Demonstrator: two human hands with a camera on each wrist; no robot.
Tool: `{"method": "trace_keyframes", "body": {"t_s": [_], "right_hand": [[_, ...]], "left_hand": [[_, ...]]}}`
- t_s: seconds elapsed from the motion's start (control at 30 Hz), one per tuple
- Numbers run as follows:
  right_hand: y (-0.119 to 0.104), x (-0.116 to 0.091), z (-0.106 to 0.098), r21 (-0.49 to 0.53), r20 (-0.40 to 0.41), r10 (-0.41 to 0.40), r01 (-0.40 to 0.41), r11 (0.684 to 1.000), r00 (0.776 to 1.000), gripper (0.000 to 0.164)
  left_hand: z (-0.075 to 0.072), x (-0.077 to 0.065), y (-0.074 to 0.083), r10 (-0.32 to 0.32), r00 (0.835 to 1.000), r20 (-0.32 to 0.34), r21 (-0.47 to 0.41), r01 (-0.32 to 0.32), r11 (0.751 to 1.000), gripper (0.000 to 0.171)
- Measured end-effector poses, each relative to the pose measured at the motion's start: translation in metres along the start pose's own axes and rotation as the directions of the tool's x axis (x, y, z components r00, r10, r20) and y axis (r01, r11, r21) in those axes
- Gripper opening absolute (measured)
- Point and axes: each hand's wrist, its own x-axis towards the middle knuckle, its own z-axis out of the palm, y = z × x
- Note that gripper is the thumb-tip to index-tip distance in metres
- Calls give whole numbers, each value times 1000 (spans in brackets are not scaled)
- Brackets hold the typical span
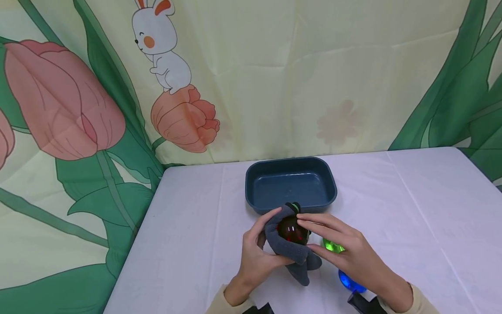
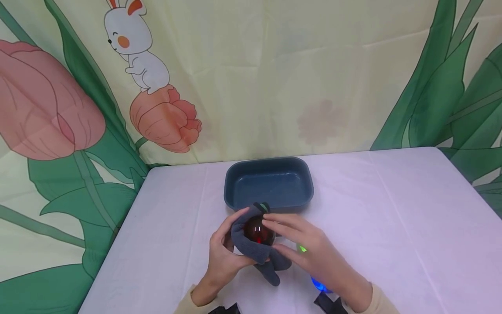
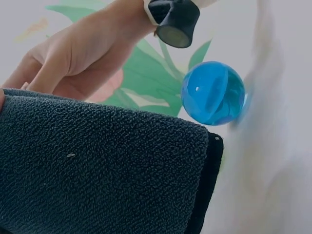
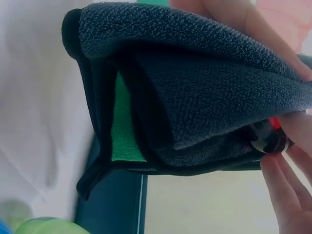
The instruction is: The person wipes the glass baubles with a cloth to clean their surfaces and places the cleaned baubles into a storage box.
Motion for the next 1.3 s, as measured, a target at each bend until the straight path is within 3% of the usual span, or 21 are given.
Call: {"method": "trace_keyframes", "body": {"t_s": [0.07,0.53,0.87,1.03,1.23,1.3], "right_hand": [[1,0,1,10,-6,-34,34,999,999,48],[0,-3,7,-16,15,90,-89,996,996,53],[-1,-3,9,-46,15,102,-101,994,995,55],[0,-2,6,-48,18,59,-58,997,998,54],[6,1,2,-29,1,-130,130,991,991,46],[6,1,2,-35,9,-155,156,987,988,45]], "left_hand": [[1,0,0,-1,1000,-4,-3,1,1000,84],[3,-2,-2,-20,1000,-21,-3,20,1000,87],[3,-2,-3,-33,999,-30,-15,33,999,87],[3,-2,-3,-29,999,-35,-27,28,999,83],[5,-2,0,-30,999,-18,-57,29,998,83],[6,-3,0,-32,999,-15,-59,31,998,85]]}}
